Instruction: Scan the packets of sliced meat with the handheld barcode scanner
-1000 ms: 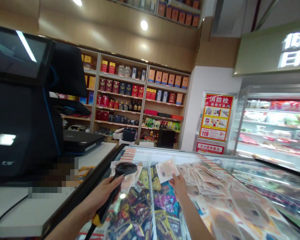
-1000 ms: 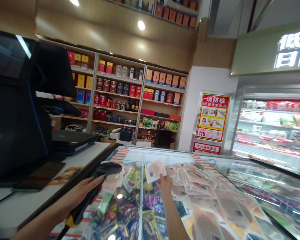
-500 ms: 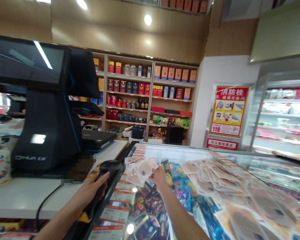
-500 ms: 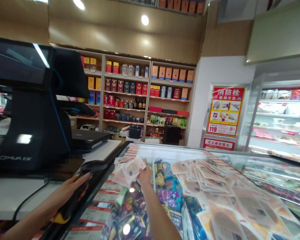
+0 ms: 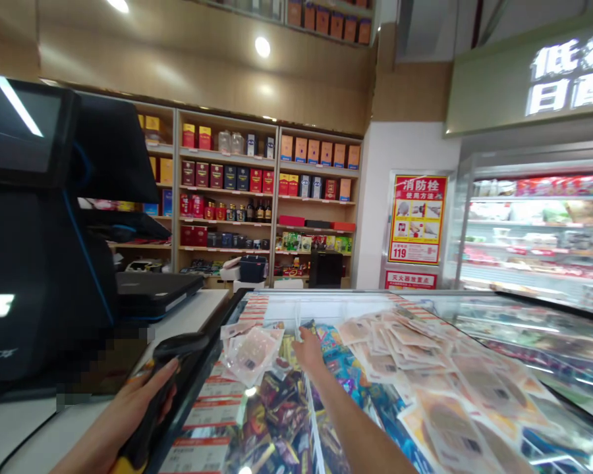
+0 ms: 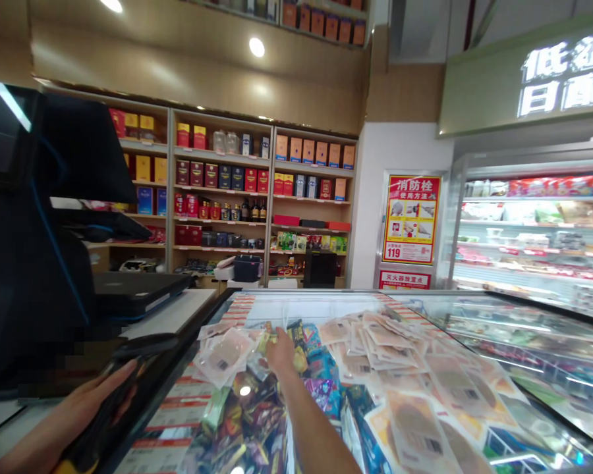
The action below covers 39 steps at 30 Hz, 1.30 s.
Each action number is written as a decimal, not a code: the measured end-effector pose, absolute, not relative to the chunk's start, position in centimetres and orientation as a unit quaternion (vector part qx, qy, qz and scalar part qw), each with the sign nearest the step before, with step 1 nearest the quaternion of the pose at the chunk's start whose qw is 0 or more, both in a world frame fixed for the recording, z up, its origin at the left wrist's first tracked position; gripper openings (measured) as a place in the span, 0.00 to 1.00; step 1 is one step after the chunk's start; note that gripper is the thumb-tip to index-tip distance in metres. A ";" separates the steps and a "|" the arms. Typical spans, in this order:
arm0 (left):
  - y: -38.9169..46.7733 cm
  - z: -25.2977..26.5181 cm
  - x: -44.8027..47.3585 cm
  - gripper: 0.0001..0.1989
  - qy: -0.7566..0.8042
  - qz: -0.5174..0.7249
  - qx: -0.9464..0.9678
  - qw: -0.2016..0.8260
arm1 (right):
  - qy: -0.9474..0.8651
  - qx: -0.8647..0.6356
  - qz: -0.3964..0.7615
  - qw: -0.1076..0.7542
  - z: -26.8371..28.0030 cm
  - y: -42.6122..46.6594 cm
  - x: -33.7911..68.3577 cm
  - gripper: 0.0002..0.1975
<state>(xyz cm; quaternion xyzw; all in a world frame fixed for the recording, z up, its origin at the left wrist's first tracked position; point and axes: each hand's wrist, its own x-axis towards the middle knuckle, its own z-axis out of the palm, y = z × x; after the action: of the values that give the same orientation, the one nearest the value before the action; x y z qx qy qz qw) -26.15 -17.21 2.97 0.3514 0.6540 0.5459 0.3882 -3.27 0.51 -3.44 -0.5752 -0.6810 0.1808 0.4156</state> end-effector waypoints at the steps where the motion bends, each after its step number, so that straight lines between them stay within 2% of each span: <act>1: -16.9 3.0 -25.8 0.19 0.655 0.545 0.351 0.388 | -0.689 -0.588 0.148 0.397 -3.1 0.6 -1.8 0.21; 8: -16.1 3.7 -22.6 0.22 0.646 0.541 0.385 0.377 | -0.701 -0.650 -0.031 0.291 -2.2 1.3 7.0 0.21; 15: -15.6 3.9 -20.0 0.23 0.638 0.530 0.444 0.341 | -0.711 -0.660 -0.097 0.223 -3.5 2.2 9.1 0.17; 24: -16.2 4.2 -18.1 0.22 0.606 0.525 0.447 0.397 | -0.727 -0.635 -0.077 0.250 -2.9 -1.8 10.9 0.14; 33: -17.3 5.3 -16.5 0.20 0.592 0.516 0.447 0.428 | -0.681 -0.701 0.007 0.214 -2.9 -1.7 12.7 0.17; 39: -17.0 4.9 -17.6 0.21 0.582 0.517 0.452 0.434 | -0.636 -0.739 0.021 0.221 -2.3 -0.9 10.0 0.25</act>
<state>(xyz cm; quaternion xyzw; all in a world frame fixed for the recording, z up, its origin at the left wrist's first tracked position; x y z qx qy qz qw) -17.57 -17.01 4.92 0.4524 0.5824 0.5175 0.4340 9.99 -0.91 -2.29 -0.7387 -0.6364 0.0207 0.2211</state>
